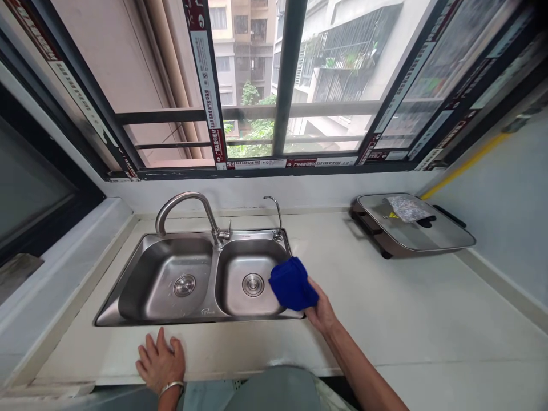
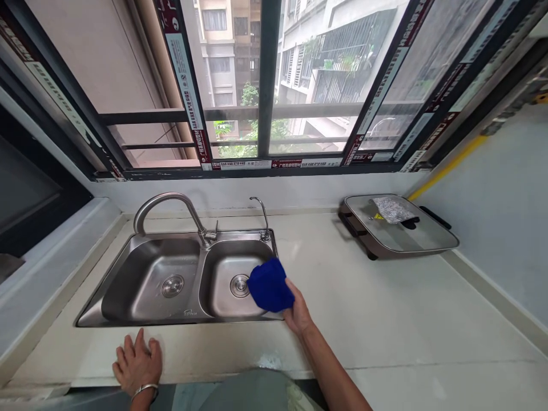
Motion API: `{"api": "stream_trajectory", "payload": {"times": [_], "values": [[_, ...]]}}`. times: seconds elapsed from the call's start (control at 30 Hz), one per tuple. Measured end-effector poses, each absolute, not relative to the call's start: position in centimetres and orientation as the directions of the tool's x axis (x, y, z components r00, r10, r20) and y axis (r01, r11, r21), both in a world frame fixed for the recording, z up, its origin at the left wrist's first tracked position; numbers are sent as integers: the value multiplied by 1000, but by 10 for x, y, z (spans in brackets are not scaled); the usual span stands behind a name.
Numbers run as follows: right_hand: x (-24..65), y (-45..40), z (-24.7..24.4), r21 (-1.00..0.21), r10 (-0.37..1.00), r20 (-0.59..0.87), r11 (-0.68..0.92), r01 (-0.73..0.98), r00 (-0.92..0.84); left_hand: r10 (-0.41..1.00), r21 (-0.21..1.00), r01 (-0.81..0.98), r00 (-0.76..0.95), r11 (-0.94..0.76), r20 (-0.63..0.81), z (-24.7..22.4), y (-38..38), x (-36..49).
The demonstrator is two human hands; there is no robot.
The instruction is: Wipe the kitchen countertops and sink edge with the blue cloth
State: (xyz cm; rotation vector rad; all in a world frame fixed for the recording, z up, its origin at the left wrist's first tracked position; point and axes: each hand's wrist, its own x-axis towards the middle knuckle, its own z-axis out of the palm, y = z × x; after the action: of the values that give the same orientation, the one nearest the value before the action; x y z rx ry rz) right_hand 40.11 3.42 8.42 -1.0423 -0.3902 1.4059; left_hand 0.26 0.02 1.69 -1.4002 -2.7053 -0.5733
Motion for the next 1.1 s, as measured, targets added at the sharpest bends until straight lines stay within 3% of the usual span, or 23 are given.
{"api": "stream_trajectory", "payload": {"times": [0.33, 0.43, 0.53, 0.63, 0.77, 0.9, 1.1], "values": [[492, 53, 119, -918, 907, -164, 3, -396, 388, 782, 299, 779, -607, 551, 141, 15, 1, 0], [522, 49, 108, -947, 910, -211, -100, -307, 356, 782, 314, 778, -606, 545, 145, 16, 1, 2], [553, 50, 90, -953, 869, -240, -296, 66, 432, 776, 314, 776, -611, 547, 157, 18, 1, 3], [567, 49, 64, -803, 815, -57, -381, 459, 577, 773, 313, 771, -617, 554, 149, 20, 1, 4], [545, 37, 20, -467, 936, 161, -206, 860, 312, 778, 309, 771, -615, 557, 132, 22, 1, 6], [525, 43, -3, -210, 958, 184, -180, 961, 220, 780, 294, 786, -603, 544, 169, 23, 1, 9], [546, 118, 1, -135, 939, 111, -310, 941, 326, 783, 264, 797, -594, 543, 184, 23, 1, 10]]}}
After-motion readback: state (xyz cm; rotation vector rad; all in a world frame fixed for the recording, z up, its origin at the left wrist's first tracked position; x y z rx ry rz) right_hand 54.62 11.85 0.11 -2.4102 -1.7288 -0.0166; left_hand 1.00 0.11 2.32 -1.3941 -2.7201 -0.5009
